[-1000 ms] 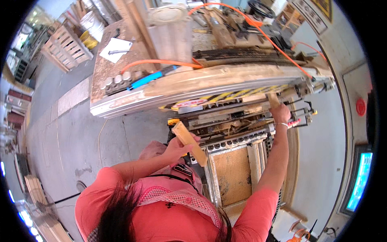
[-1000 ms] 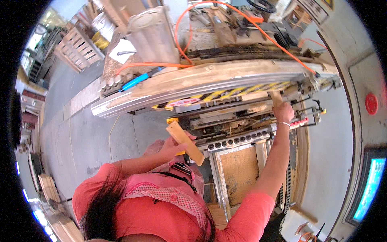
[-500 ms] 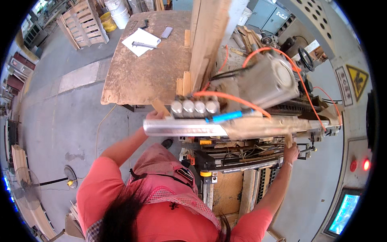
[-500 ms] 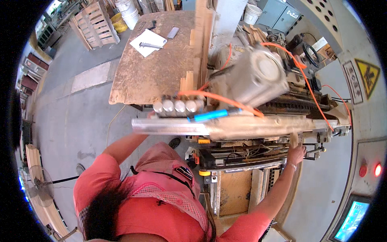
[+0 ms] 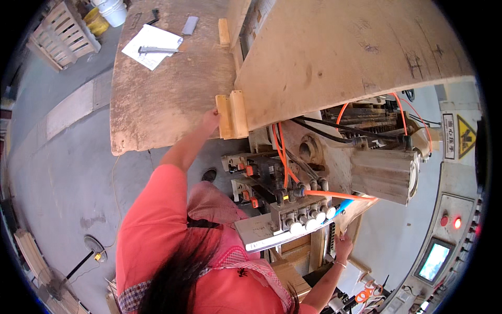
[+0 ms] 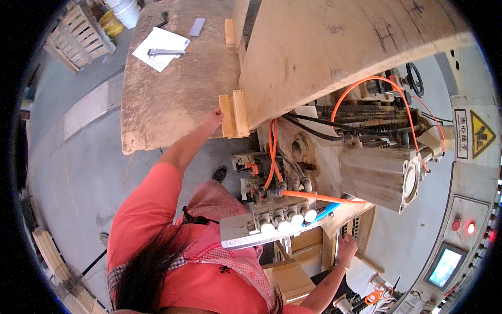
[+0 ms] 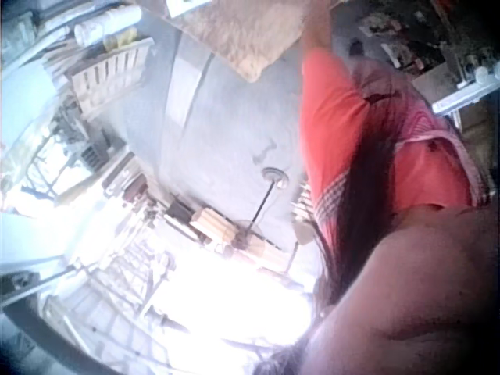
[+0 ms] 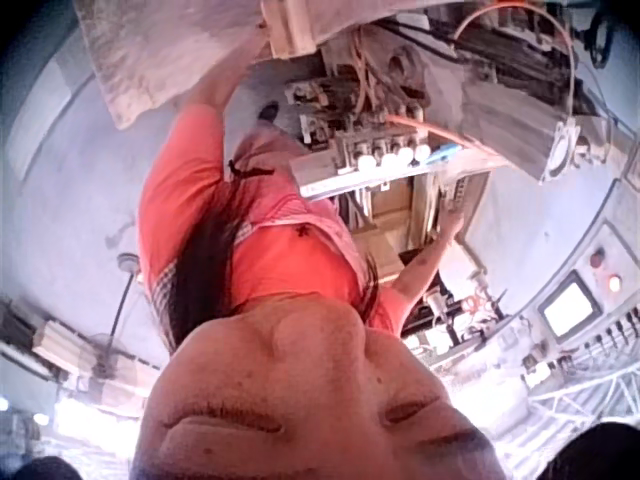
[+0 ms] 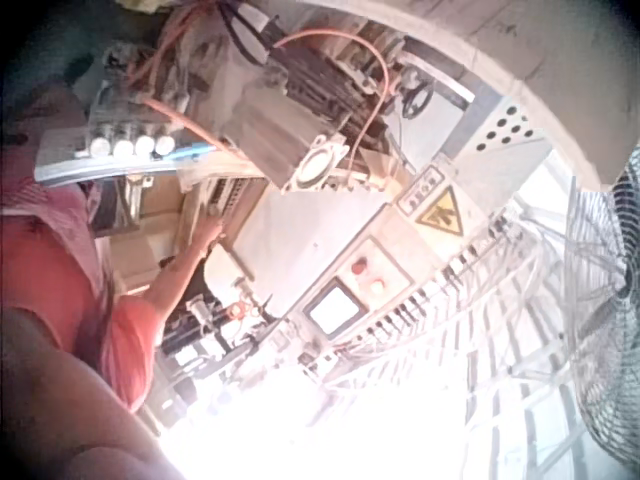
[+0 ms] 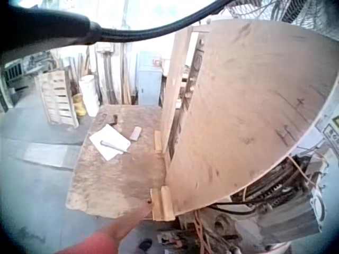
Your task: The person repeatedly feeds small wooden blocks into a woodworking machine and collects the processed pieces. They handle the blocks one at a time, placing them into the machine's feed mechanism and retrieving them after processing.
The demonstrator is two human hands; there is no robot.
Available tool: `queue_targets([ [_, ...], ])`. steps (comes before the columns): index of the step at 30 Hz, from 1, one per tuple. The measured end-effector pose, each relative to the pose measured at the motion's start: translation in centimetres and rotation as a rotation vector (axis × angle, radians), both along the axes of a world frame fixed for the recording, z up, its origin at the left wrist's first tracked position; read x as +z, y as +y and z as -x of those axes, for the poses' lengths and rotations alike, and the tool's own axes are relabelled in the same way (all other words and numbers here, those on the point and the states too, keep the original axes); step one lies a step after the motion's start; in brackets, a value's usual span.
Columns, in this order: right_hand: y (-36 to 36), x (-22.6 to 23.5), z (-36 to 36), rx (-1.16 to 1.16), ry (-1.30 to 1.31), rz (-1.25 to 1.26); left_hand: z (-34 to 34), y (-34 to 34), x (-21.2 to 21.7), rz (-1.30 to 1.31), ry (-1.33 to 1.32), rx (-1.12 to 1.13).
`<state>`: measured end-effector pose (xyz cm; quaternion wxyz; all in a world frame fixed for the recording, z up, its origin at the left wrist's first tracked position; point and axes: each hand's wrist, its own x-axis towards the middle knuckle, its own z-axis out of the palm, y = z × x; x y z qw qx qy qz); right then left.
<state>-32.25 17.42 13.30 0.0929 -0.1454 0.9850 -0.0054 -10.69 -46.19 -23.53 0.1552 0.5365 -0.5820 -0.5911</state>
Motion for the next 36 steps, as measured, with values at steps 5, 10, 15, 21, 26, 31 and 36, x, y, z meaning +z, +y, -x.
queue_targets([
  [5, 1.1, 0.7, -3.2, -0.085, -0.076, 0.156, 0.2, 0.6, -0.8, 0.006, 0.022, 0.089],
  [10, 0.8, 1.1, -5.6, -0.045, -0.007, 0.043, 0.2, 1.1, 2.2, 0.118, -0.026, 0.027],
  [15, 2.4, 0.1, -5.9, -0.072, -0.042, 0.018, 0.7, 1.0, 4.8, 0.145, -0.239, -0.048],
  [21, 1.6, 0.1, -7.6, -0.132, -0.032, 0.106, 1.3, 1.3, 7.8, 0.193, -0.386, -0.156],
  [26, 1.7, -0.1, -8.3, -0.167, -0.077, 0.134, 0.8, 1.8, 8.2, 0.244, -0.322, -0.244],
  [31, 1.8, -0.5, -9.7, -0.108, -0.037, 0.143, 0.7, 4.4, 16.9, 0.444, -0.174, -0.426],
  [36, 0.4, -0.2, -11.3, -0.037, -0.269, 0.314, 2.7, -0.3, 6.6, 0.415, -0.012, -0.291],
])
